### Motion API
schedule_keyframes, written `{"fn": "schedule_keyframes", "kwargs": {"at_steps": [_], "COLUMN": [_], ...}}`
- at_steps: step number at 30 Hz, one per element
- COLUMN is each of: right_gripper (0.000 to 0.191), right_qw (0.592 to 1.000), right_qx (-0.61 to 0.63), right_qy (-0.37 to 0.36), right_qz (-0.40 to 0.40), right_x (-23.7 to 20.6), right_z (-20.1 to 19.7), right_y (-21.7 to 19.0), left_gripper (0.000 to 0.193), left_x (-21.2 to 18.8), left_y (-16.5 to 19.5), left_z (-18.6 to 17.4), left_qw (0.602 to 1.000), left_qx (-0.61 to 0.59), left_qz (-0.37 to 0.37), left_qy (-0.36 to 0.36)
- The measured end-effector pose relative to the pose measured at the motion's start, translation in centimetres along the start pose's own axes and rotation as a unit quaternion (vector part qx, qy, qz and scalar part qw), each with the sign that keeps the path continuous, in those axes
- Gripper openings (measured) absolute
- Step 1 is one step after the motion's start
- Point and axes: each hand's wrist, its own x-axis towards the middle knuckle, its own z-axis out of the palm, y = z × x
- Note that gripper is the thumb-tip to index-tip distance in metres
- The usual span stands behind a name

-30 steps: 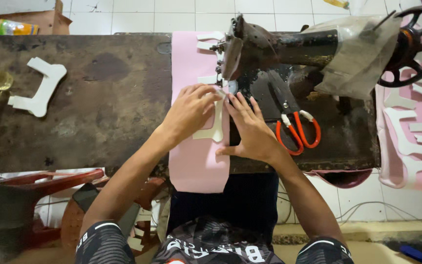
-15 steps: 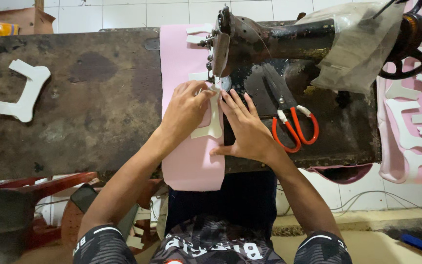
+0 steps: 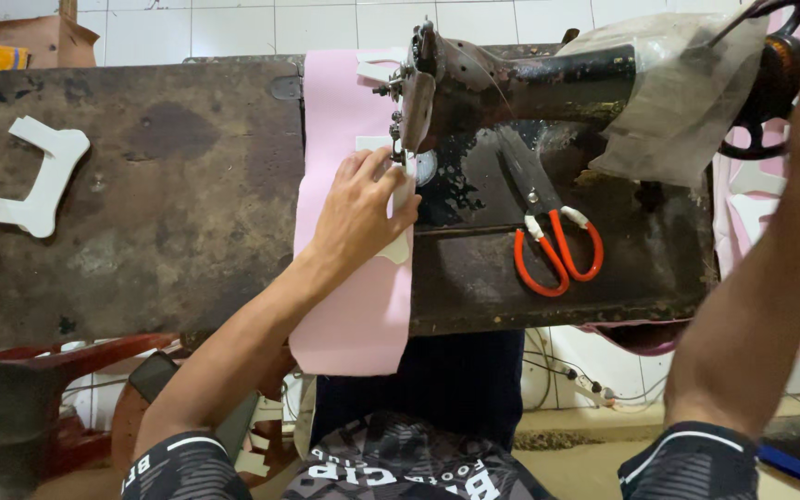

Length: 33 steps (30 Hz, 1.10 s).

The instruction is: The person sews white foam cutout pieces onto a long strip of pink foam using a treadle sewing machine, guiding the material under the needle with both hands. They thread the machine, trim threads with scissors, reposition the foam strip, and continue stitching additional pieces along it.

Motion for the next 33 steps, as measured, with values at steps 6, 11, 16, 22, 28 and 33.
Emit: {"fn": "schedule_keyframes", "kwargs": {"at_steps": [6, 11, 16, 22, 28, 33], "right_gripper": [0.031, 0.027, 0.041, 0.021, 0.05, 0.04], "right_qw": [0.997, 0.984, 0.961, 0.95, 0.929, 0.617], "right_qx": [0.051, 0.055, 0.181, 0.253, 0.037, 0.709], "right_qy": [0.047, 0.161, 0.203, 0.092, -0.368, -0.338], "right_qz": [-0.039, -0.054, -0.051, -0.16, -0.025, 0.056], "right_x": [-1.6, -3.9, -8.8, -10.4, -6.5, -0.1], "right_z": [2.7, 2.3, 1.1, 0.4, 13.1, 20.3], "right_y": [7.1, 4.8, -0.9, -7.8, -14.6, -14.8], "left_gripper": [0.031, 0.028, 0.028, 0.028, 0.027, 0.032], "left_x": [0.6, 1.0, 1.5, 2.6, 5.2, 6.9], "left_y": [-0.1, 0.3, 0.4, -1.4, -4.8, -6.0], "left_z": [-0.4, -1.0, -1.6, -2.9, -4.5, -5.2], "left_qw": [1.0, 0.999, 0.999, 0.993, 0.965, 0.952], "left_qx": [-0.015, -0.024, -0.031, -0.064, -0.14, -0.147], "left_qz": [0.012, 0.017, 0.019, 0.075, 0.126, 0.126], "left_qy": [0.004, -0.014, -0.024, -0.07, -0.185, -0.239]}}
